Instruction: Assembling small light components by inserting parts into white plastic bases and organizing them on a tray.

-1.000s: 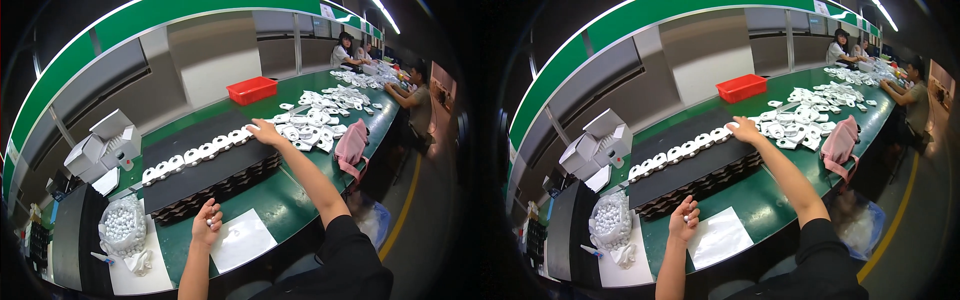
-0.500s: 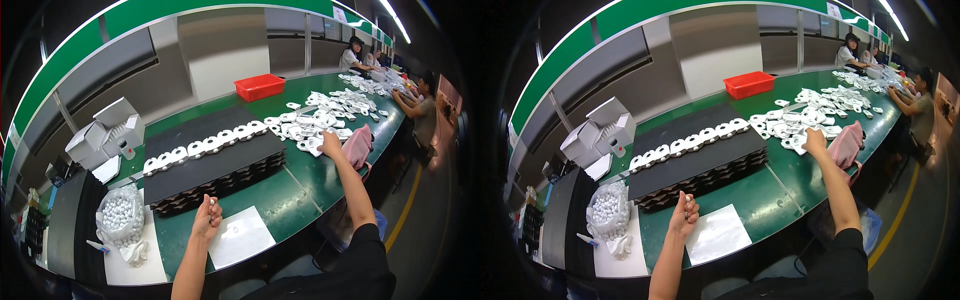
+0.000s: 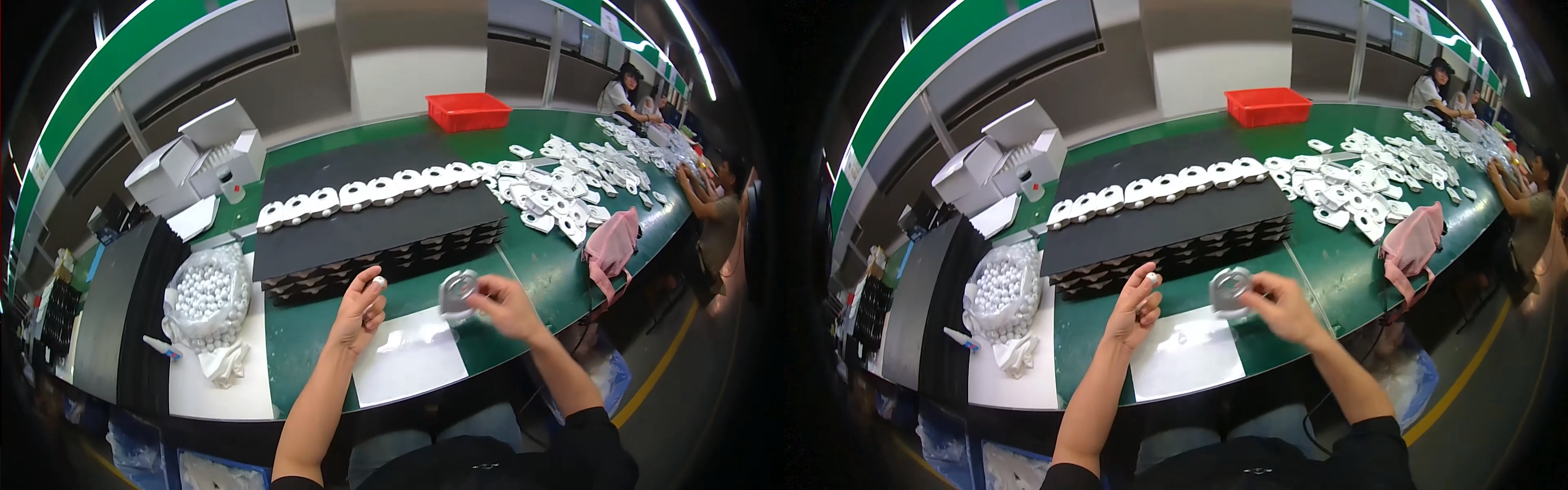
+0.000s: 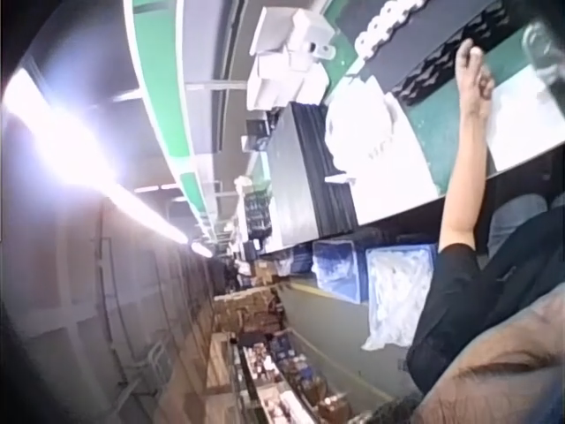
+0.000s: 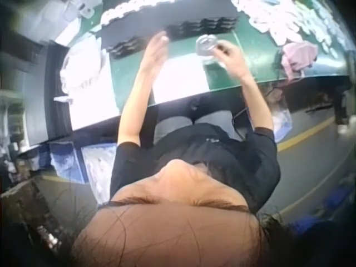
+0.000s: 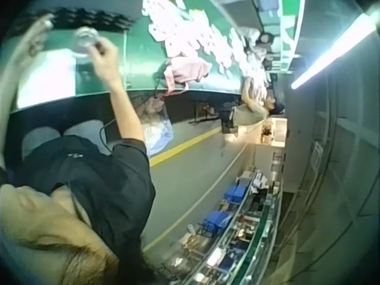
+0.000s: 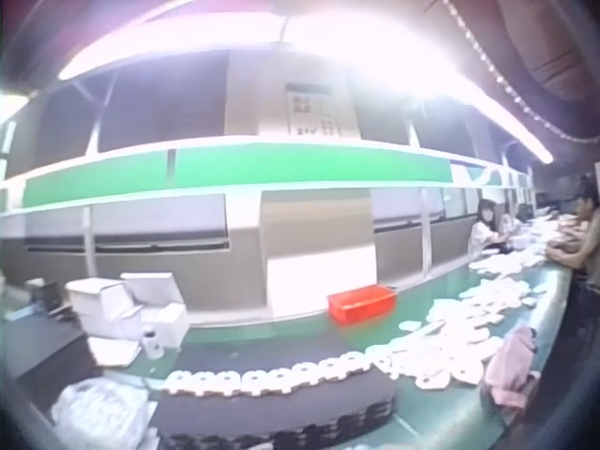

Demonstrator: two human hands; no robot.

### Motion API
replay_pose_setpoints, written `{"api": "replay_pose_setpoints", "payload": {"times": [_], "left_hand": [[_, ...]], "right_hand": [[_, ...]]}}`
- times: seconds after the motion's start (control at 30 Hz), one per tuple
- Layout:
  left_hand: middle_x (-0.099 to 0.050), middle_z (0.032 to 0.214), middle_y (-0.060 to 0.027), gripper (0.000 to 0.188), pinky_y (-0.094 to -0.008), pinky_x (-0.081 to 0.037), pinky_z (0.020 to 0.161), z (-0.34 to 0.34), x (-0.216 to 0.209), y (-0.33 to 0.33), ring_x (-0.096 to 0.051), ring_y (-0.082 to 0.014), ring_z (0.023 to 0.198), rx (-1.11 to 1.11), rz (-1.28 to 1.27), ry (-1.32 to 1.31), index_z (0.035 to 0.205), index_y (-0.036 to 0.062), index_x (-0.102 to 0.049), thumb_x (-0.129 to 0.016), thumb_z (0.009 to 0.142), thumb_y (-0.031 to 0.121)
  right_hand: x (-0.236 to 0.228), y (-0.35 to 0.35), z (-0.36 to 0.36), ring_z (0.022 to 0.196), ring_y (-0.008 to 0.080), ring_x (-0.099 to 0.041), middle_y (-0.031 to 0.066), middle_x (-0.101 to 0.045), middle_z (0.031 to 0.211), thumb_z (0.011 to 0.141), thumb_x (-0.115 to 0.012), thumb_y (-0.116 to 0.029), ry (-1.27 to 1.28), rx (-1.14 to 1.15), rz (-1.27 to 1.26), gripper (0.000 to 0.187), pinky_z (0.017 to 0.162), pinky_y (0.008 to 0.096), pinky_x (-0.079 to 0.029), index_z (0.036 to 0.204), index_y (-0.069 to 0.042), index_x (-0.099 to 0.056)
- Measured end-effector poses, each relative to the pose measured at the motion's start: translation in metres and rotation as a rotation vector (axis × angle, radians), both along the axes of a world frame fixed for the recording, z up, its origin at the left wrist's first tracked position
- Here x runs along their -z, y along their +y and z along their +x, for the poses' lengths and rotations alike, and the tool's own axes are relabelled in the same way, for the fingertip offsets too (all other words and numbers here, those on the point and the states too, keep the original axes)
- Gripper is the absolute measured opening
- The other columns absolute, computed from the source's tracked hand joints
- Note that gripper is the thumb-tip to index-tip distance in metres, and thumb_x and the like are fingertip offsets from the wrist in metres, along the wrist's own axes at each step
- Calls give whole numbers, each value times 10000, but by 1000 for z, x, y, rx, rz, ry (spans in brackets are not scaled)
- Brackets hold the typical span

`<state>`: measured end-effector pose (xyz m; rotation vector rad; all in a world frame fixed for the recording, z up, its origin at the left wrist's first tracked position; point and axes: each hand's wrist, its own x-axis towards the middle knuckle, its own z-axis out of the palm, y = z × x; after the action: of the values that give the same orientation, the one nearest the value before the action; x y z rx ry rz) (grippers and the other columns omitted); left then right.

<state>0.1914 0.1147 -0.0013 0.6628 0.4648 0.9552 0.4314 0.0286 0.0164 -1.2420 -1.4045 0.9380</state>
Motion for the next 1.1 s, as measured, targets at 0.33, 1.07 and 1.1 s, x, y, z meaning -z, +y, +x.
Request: {"api": "replay_pose_setpoints", "payload": {"times": [0.33, 1.07, 1.1], "left_hand": [[-557, 946, -11, 197, -143, -229, 373, -3, 3, 4, -291, -16, 471, 2, -2, 13, 990, 80, -549, -588, 820, 172], [-562, 957, -35, 264, -129, -249, 368, 0, -1, 1, -321, -16, 473, 47, -1, -20, 1106, 79, -515, -534, 853, 153], [-562, 957, -35, 264, -129, -249, 368, 0, -1, 0, -321, -16, 473, 48, 1, -20, 1106, 79, -515, -534, 853, 153]], "right_hand": [[42, -5, -71, 702, 90, -541, 42, -573, 799, 828, -518, -43, -23, -75, 0, 139, 651, 221, -438, 957, 6, -513], [36, -10, -79, 666, 140, -508, 80, -523, 765, 808, -513, -15, -451, -31, 304, 113, 578, 273, -400, 919, -2, -501], [36, -10, -79, 666, 140, -508, 80, -523, 765, 808, -513, -15, -452, -29, 305, 113, 578, 273, -400, 919, -2, -501]]}}
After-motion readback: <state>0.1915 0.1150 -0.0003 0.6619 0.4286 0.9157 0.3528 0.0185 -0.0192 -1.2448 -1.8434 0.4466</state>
